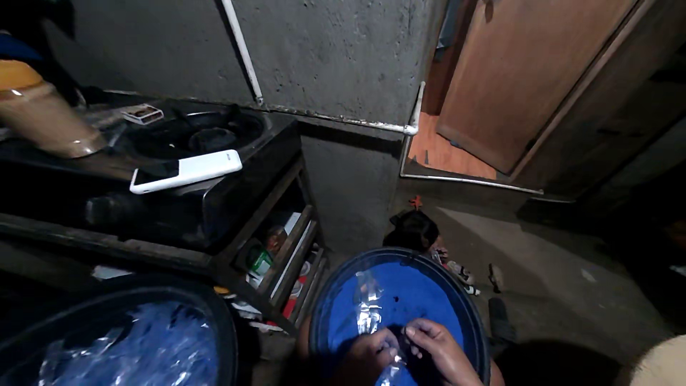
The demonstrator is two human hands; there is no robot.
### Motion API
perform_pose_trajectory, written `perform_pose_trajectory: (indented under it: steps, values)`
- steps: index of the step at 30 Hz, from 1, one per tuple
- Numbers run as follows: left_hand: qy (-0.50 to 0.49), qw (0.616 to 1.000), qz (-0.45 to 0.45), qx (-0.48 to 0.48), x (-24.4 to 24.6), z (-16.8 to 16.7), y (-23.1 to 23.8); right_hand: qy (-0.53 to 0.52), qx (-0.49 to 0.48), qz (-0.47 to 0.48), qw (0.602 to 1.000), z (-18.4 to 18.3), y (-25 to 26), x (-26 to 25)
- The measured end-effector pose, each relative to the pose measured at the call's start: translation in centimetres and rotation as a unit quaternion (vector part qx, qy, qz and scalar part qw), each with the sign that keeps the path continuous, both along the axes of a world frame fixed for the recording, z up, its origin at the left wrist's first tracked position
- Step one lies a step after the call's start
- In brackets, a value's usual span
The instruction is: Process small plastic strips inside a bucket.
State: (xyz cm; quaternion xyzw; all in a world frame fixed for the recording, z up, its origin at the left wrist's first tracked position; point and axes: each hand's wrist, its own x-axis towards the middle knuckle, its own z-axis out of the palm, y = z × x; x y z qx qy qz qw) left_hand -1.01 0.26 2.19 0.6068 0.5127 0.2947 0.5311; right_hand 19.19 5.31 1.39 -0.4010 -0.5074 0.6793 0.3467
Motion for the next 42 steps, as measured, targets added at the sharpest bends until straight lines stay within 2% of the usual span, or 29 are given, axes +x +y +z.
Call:
perform_pose_trajectory:
  steps: [4, 6, 9, 11, 13, 18, 20, 24, 28, 31, 36, 42]
  values:
    - [-0.072, 0.996, -0.002, 0.061, -1.5, -2.6, -0.6, -0.044, 0.054, -0.020, 0.997, 1.2, -0.3, -0.3]
    - [-0.078, 0.994, -0.021, 0.072, -2.2, -2.8, -0.4, -0.073, 0.070, -0.015, 0.995, 1.4, -0.4, -0.3]
    - [-0.134, 0.989, -0.036, 0.052, -2.2, -2.1, 0.6, -0.103, 0.090, -0.010, 0.990, 1.8, -0.7, -0.4]
    - [-0.102, 0.994, -0.028, 0.012, -1.5, -0.4, 1.3, -0.107, 0.104, -0.009, 0.989, 1.9, -0.8, -0.7]
    - [-0.057, 0.998, -0.003, 0.014, -0.6, 0.6, 1.7, -0.097, 0.117, -0.020, 0.988, 2.0, -0.6, -0.7]
    - [-0.110, 0.991, 0.068, 0.034, 0.1, 1.3, 1.8, -0.070, 0.054, -0.099, 0.991, 3.0, 0.1, 1.2]
    - [-0.096, 0.992, 0.069, 0.035, 0.2, 1.8, 1.8, -0.103, 0.067, -0.073, 0.990, 3.2, 0.3, 1.9]
    - [-0.040, 0.998, 0.020, 0.033, 0.3, 1.7, 1.9, -0.188, 0.181, 0.038, 0.965, 2.6, 0.2, 2.0]
    - [0.017, 0.999, -0.024, 0.029, 0.3, 1.3, 1.8, -0.229, 0.235, 0.040, 0.944, 2.6, 0.3, 1.0]
    - [0.027, 0.999, -0.037, 0.029, -0.3, 1.0, 1.6, -0.228, 0.278, 0.075, 0.930, 2.2, 0.5, 1.1]
    - [-0.013, 0.998, -0.059, 0.004, -0.9, 0.9, 1.8, -0.217, 0.295, 0.091, 0.926, 1.7, 0.4, 1.3]
    - [-0.026, 0.995, -0.098, 0.001, -0.4, 0.5, 2.4, -0.271, 0.282, 0.108, 0.914, 1.7, 0.6, 1.6]
